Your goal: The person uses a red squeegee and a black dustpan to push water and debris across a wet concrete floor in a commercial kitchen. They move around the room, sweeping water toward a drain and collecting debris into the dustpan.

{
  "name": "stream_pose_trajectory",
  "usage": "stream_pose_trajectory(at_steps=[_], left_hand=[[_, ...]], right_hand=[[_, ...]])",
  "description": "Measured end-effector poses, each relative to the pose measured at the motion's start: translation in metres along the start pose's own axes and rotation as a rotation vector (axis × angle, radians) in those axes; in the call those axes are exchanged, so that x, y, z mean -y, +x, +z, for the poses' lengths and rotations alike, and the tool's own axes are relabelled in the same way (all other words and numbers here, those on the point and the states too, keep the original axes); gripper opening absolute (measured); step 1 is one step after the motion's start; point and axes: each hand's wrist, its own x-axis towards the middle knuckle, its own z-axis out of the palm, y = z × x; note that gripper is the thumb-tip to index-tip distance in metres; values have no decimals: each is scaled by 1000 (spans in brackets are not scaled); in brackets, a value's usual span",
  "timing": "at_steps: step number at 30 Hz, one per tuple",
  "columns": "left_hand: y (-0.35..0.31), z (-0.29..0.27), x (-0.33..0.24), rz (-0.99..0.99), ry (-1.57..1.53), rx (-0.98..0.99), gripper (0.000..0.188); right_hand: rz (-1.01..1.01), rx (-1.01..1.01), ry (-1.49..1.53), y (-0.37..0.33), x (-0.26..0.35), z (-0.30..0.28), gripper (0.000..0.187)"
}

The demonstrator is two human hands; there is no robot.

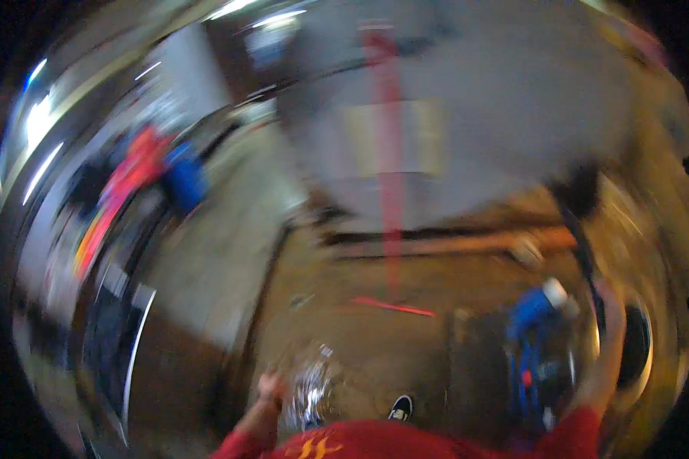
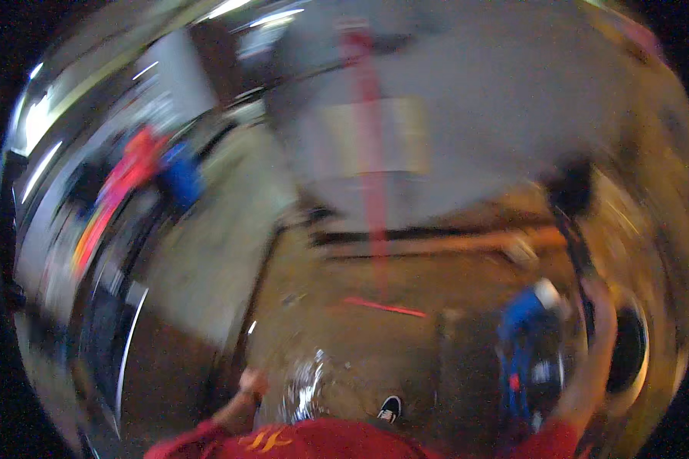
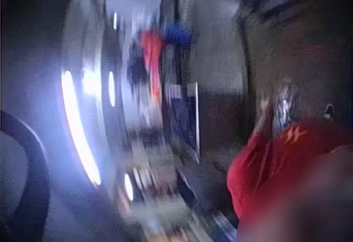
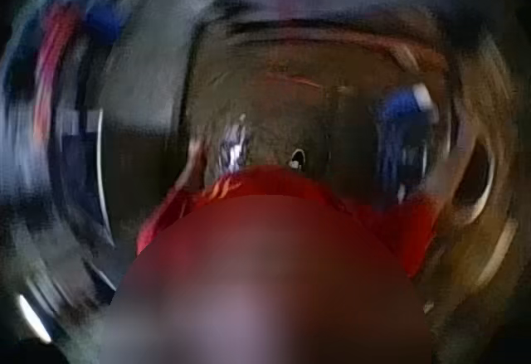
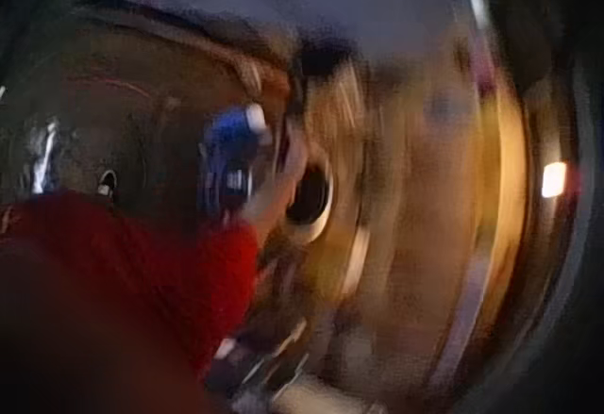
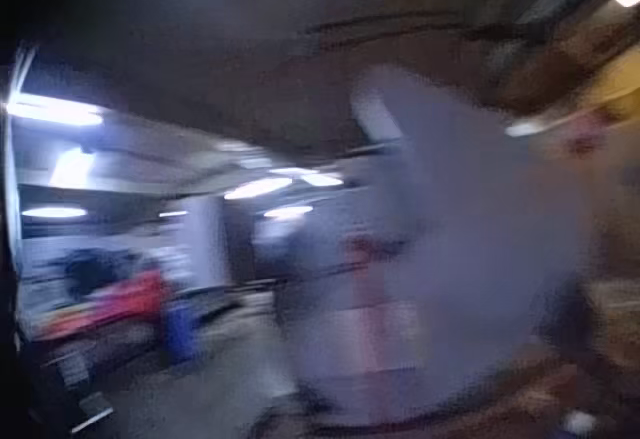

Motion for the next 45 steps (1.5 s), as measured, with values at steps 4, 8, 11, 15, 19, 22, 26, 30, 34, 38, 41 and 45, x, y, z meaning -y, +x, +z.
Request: stream_pose_trajectory(at_steps=[4,8,11,15,19,22,26,30,34,38,41,45], left_hand=[[-5,-18,-1,82,491,-168,39],[-48,-87,16,-95,407,-569,54],[-109,-188,44,-171,478,-898,55],[-168,-300,74,-478,259,-1462,57],[-170,-368,74,-687,88,-1730,46],[-107,-415,5,-673,836,-1158,40],[23,-410,-134,295,644,-1215,70],[121,-378,-272,825,591,-884,42],[173,-341,-333,746,602,-924,66],[222,-334,-355,813,963,-931,70],[253,-346,-373,862,1140,-927,72],[274,-354,-394,552,1115,-906,72]], right_hand=[[167,53,46,-62,-78,59,22],[492,188,-38,-136,-175,103,20],[757,420,-96,-204,-235,151,18],[35,747,-173,-326,-284,238,20],[305,1170,-874,-385,-265,359,23],[114,1487,-1076,-417,-207,456,25],[106,1428,-966,-433,-147,585,39],[-645,1164,-462,-410,-151,690,27],[319,1228,-536,-369,-167,760,34],[560,1188,-612,-347,-209,808,40],[-152,1206,-994,-322,-257,872,37],[206,1214,-1310,-276,-274,949,33]])
